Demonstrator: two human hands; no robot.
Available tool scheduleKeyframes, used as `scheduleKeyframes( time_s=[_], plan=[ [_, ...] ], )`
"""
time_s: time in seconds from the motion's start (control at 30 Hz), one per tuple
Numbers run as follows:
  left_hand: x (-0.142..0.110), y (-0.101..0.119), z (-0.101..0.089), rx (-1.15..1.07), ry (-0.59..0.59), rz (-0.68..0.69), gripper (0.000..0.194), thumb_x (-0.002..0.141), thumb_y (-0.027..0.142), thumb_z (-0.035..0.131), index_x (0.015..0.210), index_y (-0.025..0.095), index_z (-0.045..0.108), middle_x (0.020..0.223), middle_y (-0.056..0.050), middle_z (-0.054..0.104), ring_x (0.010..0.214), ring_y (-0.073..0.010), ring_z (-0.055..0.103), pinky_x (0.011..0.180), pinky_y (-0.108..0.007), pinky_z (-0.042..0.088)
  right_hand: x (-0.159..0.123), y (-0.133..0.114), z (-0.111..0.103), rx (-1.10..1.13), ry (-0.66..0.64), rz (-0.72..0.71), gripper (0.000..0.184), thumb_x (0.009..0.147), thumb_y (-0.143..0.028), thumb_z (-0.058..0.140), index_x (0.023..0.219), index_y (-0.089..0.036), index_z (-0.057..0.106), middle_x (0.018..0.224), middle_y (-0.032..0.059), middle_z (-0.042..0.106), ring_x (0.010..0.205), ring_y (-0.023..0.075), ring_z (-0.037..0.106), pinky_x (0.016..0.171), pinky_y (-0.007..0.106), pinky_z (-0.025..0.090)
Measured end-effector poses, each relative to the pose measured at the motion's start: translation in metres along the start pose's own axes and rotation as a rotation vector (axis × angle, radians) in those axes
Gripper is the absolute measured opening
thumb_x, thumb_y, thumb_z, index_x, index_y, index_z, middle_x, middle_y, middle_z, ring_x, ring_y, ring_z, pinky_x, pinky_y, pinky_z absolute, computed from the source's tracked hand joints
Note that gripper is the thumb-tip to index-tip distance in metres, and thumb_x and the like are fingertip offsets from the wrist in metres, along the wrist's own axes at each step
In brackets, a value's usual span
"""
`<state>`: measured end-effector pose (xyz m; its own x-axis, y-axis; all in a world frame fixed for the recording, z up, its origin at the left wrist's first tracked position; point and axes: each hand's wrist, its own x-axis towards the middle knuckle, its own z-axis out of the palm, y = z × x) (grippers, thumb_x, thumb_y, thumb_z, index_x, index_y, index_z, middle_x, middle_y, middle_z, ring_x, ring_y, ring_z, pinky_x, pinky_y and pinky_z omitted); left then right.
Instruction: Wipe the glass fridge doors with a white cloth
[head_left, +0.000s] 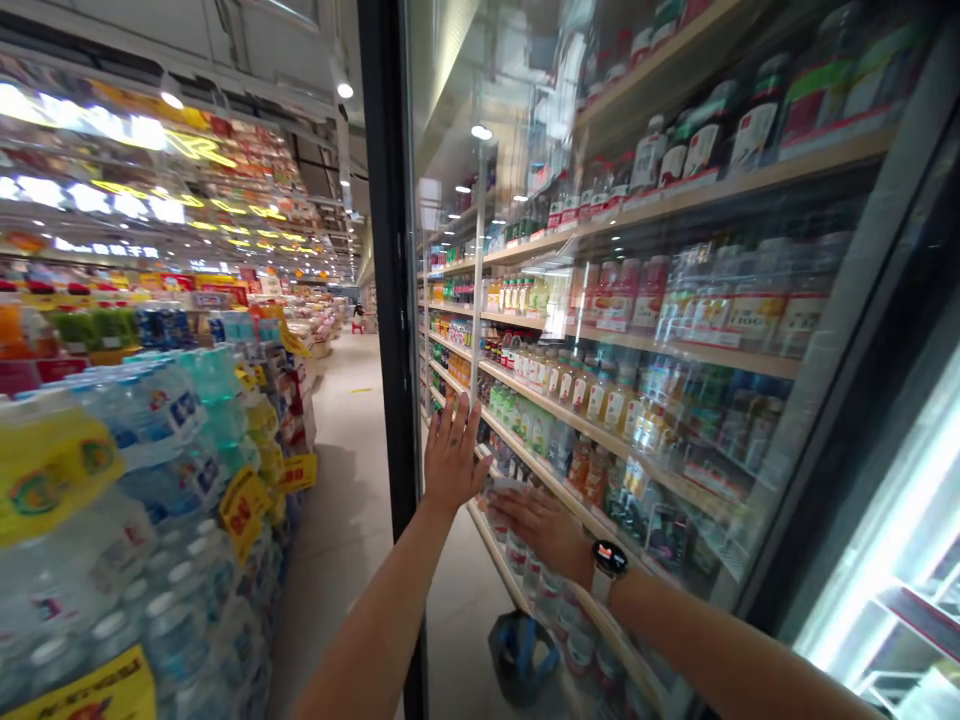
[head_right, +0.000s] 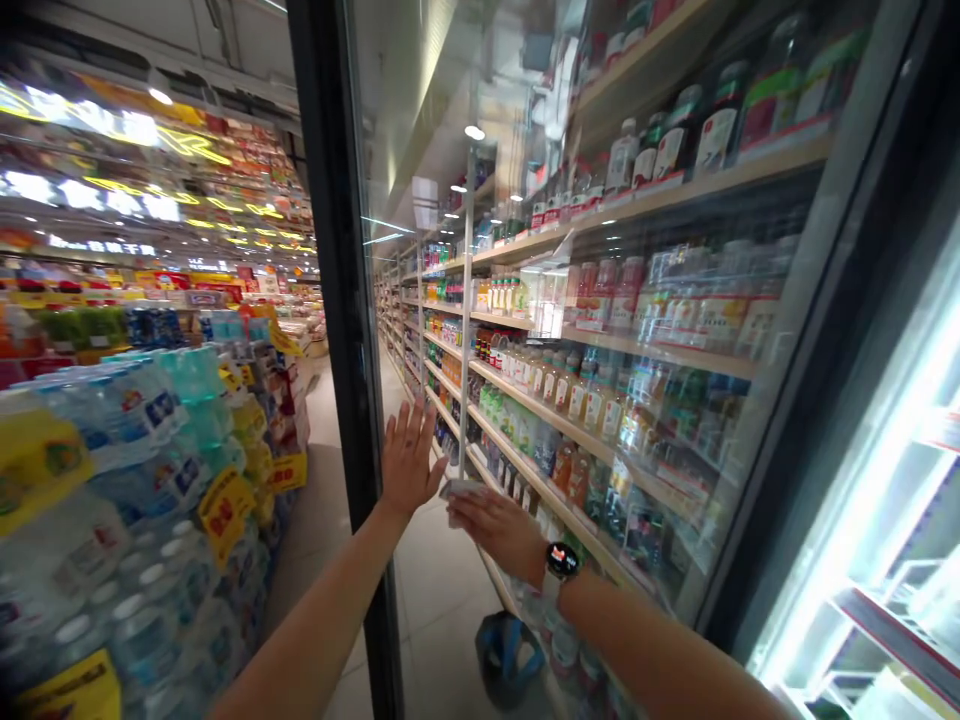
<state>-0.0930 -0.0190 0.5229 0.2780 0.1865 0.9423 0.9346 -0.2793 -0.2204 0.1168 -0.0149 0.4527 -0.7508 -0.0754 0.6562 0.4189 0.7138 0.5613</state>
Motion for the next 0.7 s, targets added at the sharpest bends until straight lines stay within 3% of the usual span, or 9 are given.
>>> scheduleKeyframes(
  time_s=[0.1,0.17,0.3,0.4,0.47,0.57,0.7],
  plan=[
    [0.000,0.001,-0.001,-0.014,0.012,-0.015,0.069,0.098,0.048,0.034,0.155,0.014,0.017,0.158,-0.016,0.030,0.149,-0.0291,0.018,0.119,-0.046,0.019,-0.022,-0.013,0.007,0.032,0.008,-0.069,0.037,0.099,-0.012,0.036,0.121,-0.020,0.065,0.129,-0.0011,0.067,0.117,0.0101,0.061,0.110,0.025,0.042],
    [-0.001,0.002,0.000,-0.015,0.011,-0.018,0.068,0.098,0.047,0.034,0.154,0.013,0.018,0.158,-0.016,0.029,0.149,-0.0295,0.018,0.119,-0.047,0.019,-0.016,-0.003,0.000,0.039,-0.005,-0.112,0.036,0.100,-0.013,0.037,0.121,-0.021,0.065,0.129,-0.0015,0.067,0.119,0.0099,0.060,0.111,0.025,0.041],
    [-0.001,0.001,-0.001,-0.034,0.018,-0.008,0.067,0.098,0.046,0.034,0.154,0.014,0.018,0.158,-0.017,0.029,0.149,-0.0295,0.017,0.119,-0.048,0.020,0.040,0.056,-0.040,0.007,-0.035,-0.055,0.040,0.097,-0.013,0.043,0.136,-0.019,0.054,0.142,0.0047,0.056,0.138,0.0159,0.043,0.117,0.037,0.036],
    [0.001,0.000,-0.010,-0.076,0.015,-0.009,0.062,0.099,0.040,0.033,0.154,0.015,0.020,0.157,-0.016,0.031,0.149,-0.0278,0.019,0.118,-0.046,0.022,0.092,0.098,-0.071,-0.047,0.076,0.173,0.051,0.094,-0.007,0.042,0.143,-0.023,0.046,0.155,0.0058,0.040,0.149,0.0208,0.024,0.121,0.050,0.027],
    [0.004,-0.001,-0.019,-0.093,0.014,-0.005,0.060,0.099,0.035,0.032,0.154,0.017,0.020,0.157,-0.015,0.032,0.148,-0.0253,0.025,0.117,-0.044,0.025,0.114,0.109,-0.082,-0.063,0.163,0.310,0.057,0.092,-0.006,0.042,0.146,-0.026,0.042,0.161,0.0047,0.026,0.151,0.0248,0.013,0.121,0.058,0.022],
    [0.006,-0.002,-0.030,-0.041,0.051,-0.026,0.060,0.099,0.033,0.033,0.155,0.016,0.017,0.158,-0.016,0.029,0.146,-0.0242,0.028,0.118,-0.044,0.022,0.120,0.095,-0.077,-0.058,0.204,0.321,0.062,0.091,-0.005,0.041,0.149,-0.026,0.037,0.161,0.0049,0.028,0.150,0.0243,0.017,0.121,0.055,0.024],
    [0.003,-0.003,-0.033,0.049,0.040,-0.008,0.064,0.099,0.044,0.029,0.155,0.015,0.018,0.159,-0.016,0.024,0.150,-0.0277,0.015,0.120,-0.046,0.016,0.087,0.046,-0.044,-0.026,0.139,0.159,0.056,0.093,-0.007,0.042,0.147,-0.020,0.040,0.152,0.0079,0.044,0.143,0.0206,0.036,0.119,0.043,0.034]
  ],
)
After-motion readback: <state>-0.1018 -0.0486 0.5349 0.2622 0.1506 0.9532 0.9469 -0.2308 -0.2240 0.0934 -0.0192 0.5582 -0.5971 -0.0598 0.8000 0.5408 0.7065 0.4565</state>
